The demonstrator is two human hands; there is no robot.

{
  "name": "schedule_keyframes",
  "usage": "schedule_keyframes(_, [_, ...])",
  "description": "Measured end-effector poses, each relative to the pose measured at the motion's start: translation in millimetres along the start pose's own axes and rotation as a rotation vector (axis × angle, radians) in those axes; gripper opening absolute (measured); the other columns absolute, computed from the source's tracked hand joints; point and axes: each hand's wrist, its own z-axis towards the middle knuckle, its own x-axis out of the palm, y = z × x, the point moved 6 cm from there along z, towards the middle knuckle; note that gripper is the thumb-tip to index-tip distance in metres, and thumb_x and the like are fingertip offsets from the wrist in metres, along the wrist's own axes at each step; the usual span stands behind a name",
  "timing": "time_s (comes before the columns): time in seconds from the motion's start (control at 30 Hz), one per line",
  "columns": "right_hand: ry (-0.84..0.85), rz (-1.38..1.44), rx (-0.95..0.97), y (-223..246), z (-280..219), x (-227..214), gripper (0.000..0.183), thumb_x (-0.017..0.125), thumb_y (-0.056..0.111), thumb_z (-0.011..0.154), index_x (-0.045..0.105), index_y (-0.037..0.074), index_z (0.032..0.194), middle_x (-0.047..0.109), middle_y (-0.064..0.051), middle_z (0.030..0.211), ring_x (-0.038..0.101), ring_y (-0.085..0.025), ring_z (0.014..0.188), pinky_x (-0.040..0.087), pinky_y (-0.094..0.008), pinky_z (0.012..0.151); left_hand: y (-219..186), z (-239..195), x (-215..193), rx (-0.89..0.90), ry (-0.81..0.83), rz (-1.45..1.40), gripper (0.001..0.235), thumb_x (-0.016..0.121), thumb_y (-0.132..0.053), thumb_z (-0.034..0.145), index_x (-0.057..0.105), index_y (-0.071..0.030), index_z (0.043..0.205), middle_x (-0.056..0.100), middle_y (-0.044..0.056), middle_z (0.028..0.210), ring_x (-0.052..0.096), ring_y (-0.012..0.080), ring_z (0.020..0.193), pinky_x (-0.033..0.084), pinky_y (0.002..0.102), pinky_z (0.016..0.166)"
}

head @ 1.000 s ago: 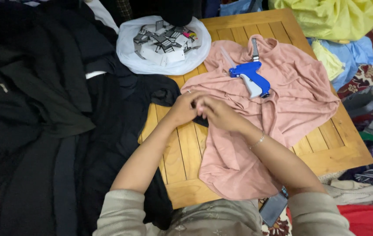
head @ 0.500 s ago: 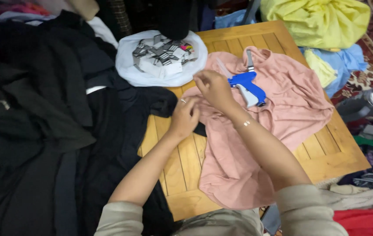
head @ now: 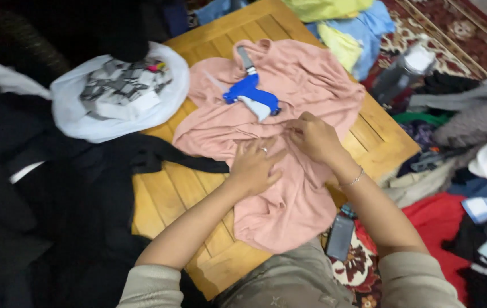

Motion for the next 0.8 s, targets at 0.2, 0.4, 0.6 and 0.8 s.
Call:
schedule_keyframes(0.2, [0.054, 0.048, -0.188, -32.7, 2.7, 6.2, 0.046, 0.067, 0.029, 0.091, 0.065, 0.014, 0.135, 0.06, -0.026, 0.126, 0.061, -0.053, 0.114, 0.053, -0.059, 0.095, -15.7, 31.0, -9.6, -0.069, -0.059, -0.003, 0.056, 0.048, -0.05, 0.094, 0.051, -0.034, 0.147, 0.058, 0.015, 0.144, 0.04, 0.0395, 0.141, 0.029, 0.069, 0.108])
schedule_keyframes(0.4, [-0.047, 0.074, -0.302, -58.8, 17.9, 25.4, 0.043, 0.064, 0.022, 0.095, 0.062, 0.015, 0.137, 0.055, -0.023, 0.126, 0.059, -0.055, 0.113, 0.051, -0.059, 0.098, -9.1, 49.4, 12.1, -0.043, -0.268, 0.058, 0.054, 0.052, -0.046, 0.091, 0.062, -0.022, 0.138, 0.062, 0.017, 0.134, 0.05, 0.0363, 0.132, 0.037, 0.057, 0.103])
schedule_keyframes(0.6, [-0.016, 0.091, -0.24, -47.8, 13.0, 17.8, 0.066, 0.062, 0.022, 0.097, 0.038, 0.006, 0.156, 0.057, -0.026, 0.125, 0.06, -0.054, 0.112, 0.049, -0.061, 0.093, 1.9, 46.4, 20.7, -0.024, -0.593, -0.123, 0.077, 0.071, -0.026, 0.083, 0.041, 0.006, 0.146, 0.042, 0.031, 0.138, 0.055, 0.0519, 0.12, 0.052, 0.057, 0.093])
schedule_keyframes(0.8, [-0.193, -0.041, -0.253, -68.5, 26.2, 48.1, 0.048, 0.065, 0.032, 0.09, 0.063, 0.014, 0.134, 0.057, -0.012, 0.112, 0.062, -0.04, 0.104, 0.048, -0.051, 0.085, 16.2, 58.6, 29.2, -0.116, -0.591, -0.024, 0.068, 0.068, -0.032, 0.085, 0.053, 0.007, 0.138, 0.059, 0.023, 0.114, 0.061, 0.0413, 0.104, 0.057, 0.05, 0.08])
